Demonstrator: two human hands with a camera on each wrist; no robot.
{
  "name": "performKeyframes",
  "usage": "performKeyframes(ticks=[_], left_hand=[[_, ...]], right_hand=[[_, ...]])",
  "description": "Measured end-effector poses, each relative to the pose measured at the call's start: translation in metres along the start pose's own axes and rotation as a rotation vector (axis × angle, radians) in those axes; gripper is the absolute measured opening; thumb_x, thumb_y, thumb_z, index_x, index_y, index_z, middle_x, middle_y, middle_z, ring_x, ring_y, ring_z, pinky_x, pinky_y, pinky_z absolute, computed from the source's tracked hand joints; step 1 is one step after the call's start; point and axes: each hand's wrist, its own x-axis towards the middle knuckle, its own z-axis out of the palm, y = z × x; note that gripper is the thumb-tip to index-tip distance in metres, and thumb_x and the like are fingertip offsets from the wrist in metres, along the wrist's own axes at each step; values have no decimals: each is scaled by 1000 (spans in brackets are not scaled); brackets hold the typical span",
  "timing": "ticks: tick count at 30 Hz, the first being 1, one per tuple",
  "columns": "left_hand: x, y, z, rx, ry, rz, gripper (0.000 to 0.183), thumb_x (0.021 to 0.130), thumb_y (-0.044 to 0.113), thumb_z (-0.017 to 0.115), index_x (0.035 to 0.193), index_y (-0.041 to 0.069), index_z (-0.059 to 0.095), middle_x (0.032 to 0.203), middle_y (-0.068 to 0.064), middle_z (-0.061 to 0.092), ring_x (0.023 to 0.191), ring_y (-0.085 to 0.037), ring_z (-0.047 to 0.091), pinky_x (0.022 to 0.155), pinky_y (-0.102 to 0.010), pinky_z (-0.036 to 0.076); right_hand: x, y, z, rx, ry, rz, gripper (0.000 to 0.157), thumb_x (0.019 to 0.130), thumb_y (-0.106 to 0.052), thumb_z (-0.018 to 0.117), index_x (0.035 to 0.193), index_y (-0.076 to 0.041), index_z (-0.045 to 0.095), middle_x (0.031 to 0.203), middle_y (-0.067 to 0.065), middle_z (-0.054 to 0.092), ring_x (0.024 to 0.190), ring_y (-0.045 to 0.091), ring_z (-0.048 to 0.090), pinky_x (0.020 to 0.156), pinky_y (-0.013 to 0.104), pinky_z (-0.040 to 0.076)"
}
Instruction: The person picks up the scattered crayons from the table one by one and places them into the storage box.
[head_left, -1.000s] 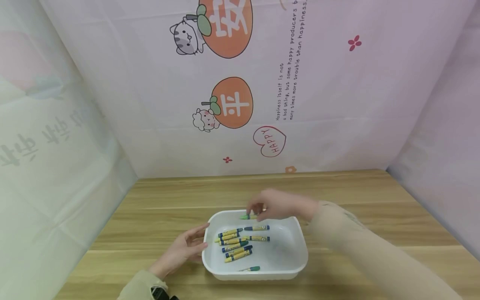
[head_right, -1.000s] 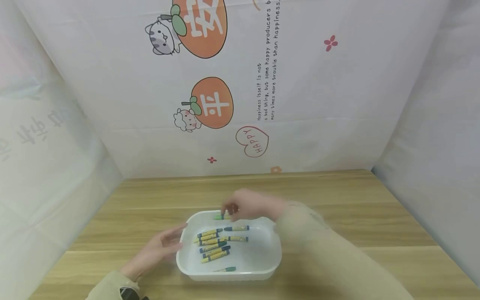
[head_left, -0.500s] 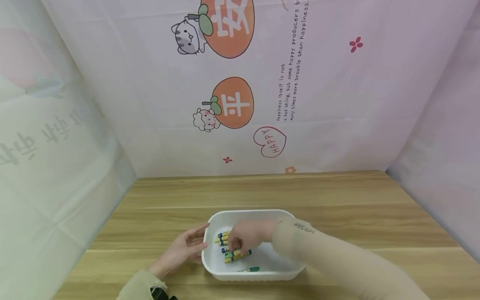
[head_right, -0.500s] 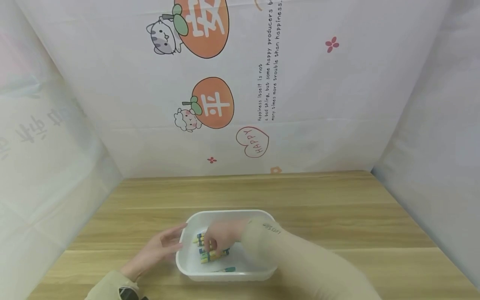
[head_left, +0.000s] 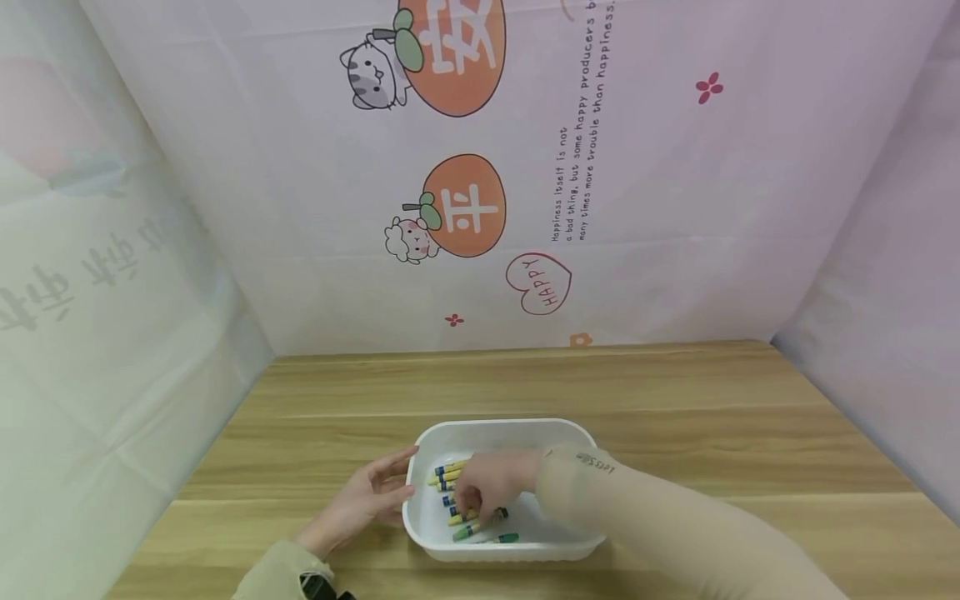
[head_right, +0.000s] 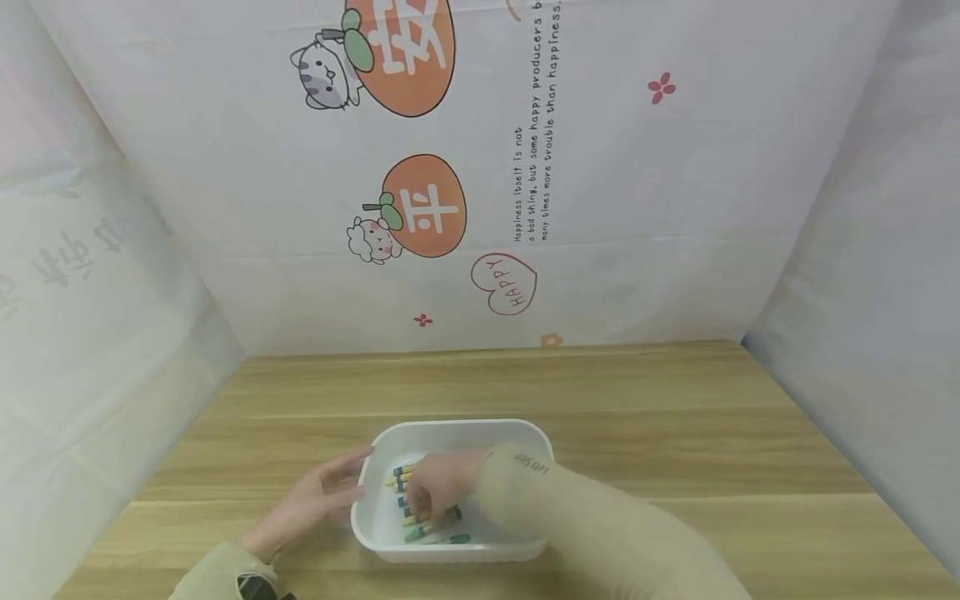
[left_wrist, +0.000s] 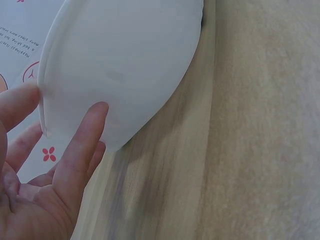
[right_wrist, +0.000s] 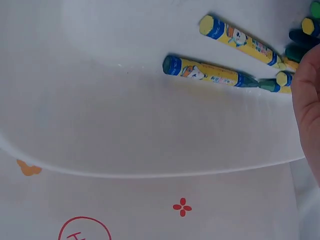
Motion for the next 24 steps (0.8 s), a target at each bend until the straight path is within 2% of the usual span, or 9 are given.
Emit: performKeyframes(ticks=[5, 10, 13, 18, 22, 24], left_hand=[[-1, 0, 0, 0, 0, 2, 70, 92, 8, 59, 147, -4, 19, 141, -40, 27, 116, -35, 55, 85, -50, 56], [0, 1, 1, 7, 0, 8, 70, 92, 8, 59, 148, -4, 19, 142, -39, 27, 119, -39, 53, 85, -49, 56], [0, 1, 1, 13, 5, 9, 70, 92, 9, 60, 148, -3, 19, 142, -39, 28, 120, -41, 51, 84, -49, 56], [-1, 3, 0, 51, 21, 7, 69, 92, 9, 60, 147, -3, 21, 141, -38, 30, 120, -42, 51, 83, -47, 57], [-2, 5, -1, 130, 55, 18, 67, 92, 10, 60, 146, -5, 23, 140, -37, 32, 120, -44, 50, 84, -41, 58], [-3, 6, -2, 179, 91, 20, 67, 93, 13, 60, 146, -5, 24, 139, -35, 35, 120, -44, 50, 84, -37, 58]], right_hand=[[-4, 6, -7, 29, 67, -19, 17, 79, -9, 75, 93, -17, 70, 78, -12, 60, 70, 0, 50, 66, 13, 47], [-25, 11, -25, 74, 175, -26, 20, 81, -10, 73, 99, -16, 70, 80, -9, 60, 75, 2, 52, 67, 16, 48], [-44, 16, -33, 124, 238, -52, 21, 82, -11, 73, 101, -17, 69, 84, -8, 61, 78, 3, 53, 70, 17, 49], [-84, 33, -35, 229, 354, -142, 21, 83, -13, 71, 104, -15, 67, 88, -5, 63, 82, 5, 55, 76, 19, 53], [-119, 53, -30, 281, 479, -102, 23, 86, -17, 68, 109, -12, 66, 92, -4, 64, 86, 6, 57, 79, 20, 54], [-137, 65, -24, 287, 575, -104, 25, 87, -16, 67, 111, -8, 65, 94, 0, 66, 87, 5, 58, 77, 22, 55]])
